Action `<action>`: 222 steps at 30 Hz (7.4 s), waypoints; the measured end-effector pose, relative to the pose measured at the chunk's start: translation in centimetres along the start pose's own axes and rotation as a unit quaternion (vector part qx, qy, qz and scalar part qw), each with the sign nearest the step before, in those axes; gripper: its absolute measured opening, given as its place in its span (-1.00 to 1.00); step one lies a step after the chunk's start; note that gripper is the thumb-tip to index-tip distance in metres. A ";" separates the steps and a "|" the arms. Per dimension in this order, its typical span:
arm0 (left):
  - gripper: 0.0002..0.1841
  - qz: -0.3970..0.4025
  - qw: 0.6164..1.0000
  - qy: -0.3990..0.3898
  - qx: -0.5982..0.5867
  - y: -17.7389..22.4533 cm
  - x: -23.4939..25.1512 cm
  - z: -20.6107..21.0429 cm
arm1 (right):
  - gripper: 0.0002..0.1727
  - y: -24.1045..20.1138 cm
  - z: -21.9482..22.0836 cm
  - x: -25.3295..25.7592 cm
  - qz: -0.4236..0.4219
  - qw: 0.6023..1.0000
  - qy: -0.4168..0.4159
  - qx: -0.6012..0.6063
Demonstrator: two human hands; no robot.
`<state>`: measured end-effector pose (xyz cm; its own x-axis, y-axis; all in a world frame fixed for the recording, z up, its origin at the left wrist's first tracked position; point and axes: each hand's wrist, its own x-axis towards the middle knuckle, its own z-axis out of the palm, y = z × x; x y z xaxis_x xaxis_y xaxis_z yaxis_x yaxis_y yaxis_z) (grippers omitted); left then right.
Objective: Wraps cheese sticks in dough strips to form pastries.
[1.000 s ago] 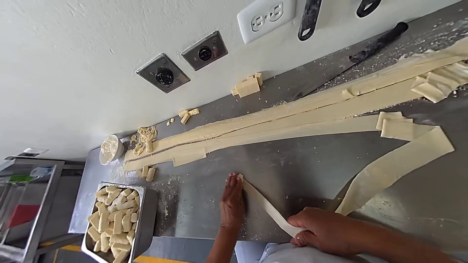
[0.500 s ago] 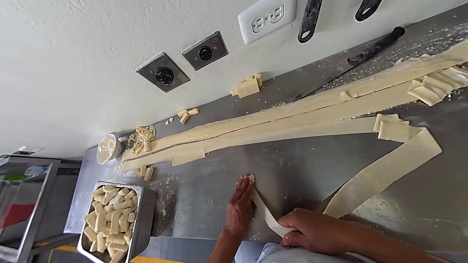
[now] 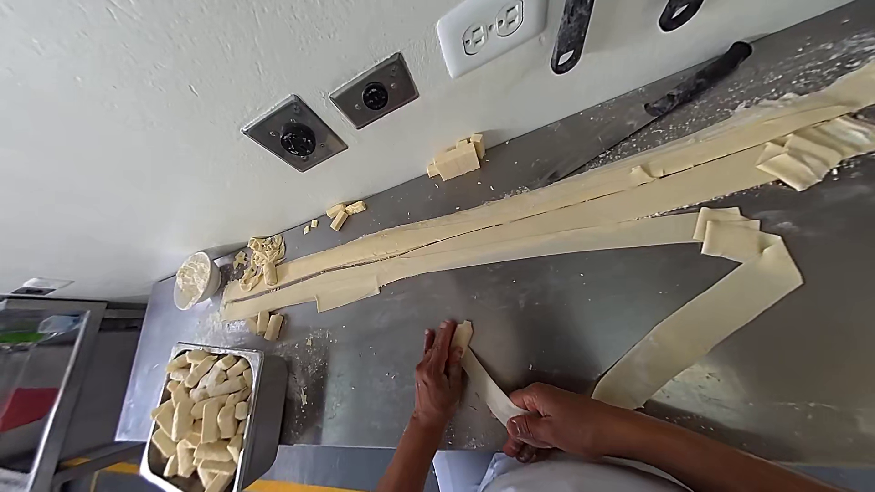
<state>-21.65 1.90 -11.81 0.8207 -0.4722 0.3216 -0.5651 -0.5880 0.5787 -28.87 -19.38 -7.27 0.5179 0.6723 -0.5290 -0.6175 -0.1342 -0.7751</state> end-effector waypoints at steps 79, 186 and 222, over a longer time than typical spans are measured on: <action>-0.21 -0.516 0.620 0.046 -0.589 6.1 3.0 -8.3 | 0.23 -7.1 3.1 7.4 -0.446 0.753 0.230 -0.425; -0.72 -0.064 0.989 0.104 0.084 -3.8 0.7 -2.0 | -0.70 -7.7 -5.3 0.7 0.048 0.969 -0.104 -0.218; -0.66 -0.032 0.998 0.056 0.023 -0.4 0.4 0.7 | -0.59 -2.1 -0.4 1.1 0.004 0.991 0.046 -0.124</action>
<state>-21.13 1.52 -12.43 0.8584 -0.3570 0.3684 -0.5118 -0.6455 0.5669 -26.75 -18.64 -6.41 0.5725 0.6022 -0.5564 -0.4635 -0.3220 -0.8255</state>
